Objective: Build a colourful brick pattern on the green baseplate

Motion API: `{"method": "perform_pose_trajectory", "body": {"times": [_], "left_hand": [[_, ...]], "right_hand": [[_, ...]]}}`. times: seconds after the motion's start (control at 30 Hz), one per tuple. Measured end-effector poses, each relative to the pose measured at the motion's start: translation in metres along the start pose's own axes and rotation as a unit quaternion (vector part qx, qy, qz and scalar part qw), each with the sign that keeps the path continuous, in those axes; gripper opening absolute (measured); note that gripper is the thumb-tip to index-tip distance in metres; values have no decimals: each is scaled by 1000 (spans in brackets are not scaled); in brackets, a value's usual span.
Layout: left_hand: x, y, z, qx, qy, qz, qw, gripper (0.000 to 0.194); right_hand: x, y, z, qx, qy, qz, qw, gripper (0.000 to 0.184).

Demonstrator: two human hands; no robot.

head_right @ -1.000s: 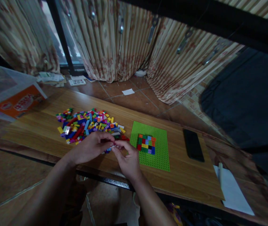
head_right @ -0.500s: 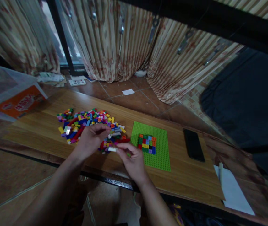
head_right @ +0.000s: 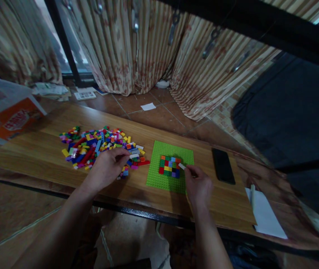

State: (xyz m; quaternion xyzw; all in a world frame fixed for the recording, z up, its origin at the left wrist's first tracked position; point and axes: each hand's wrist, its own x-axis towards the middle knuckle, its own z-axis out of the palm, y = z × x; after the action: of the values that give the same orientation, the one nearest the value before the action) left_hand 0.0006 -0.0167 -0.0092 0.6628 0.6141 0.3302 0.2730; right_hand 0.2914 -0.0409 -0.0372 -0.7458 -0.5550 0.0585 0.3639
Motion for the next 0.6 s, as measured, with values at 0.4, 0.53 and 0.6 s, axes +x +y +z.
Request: {"method": "perform_pose_trajectory", "body": {"times": [0.4,0.53,0.6], "left_hand": [[2,-6,-1,-4,5,9,1000,22],[1,-5,-1,-5,8,1,1000,22],[1,-5,-2,-4,9,-3,1000,23]], "right_hand": [[2,-12,9,-129,-94,20,987,33],[7,-14,12,-123,-98,31,987,34],[8,-13,13,-119,-101,37,987,36]]}}
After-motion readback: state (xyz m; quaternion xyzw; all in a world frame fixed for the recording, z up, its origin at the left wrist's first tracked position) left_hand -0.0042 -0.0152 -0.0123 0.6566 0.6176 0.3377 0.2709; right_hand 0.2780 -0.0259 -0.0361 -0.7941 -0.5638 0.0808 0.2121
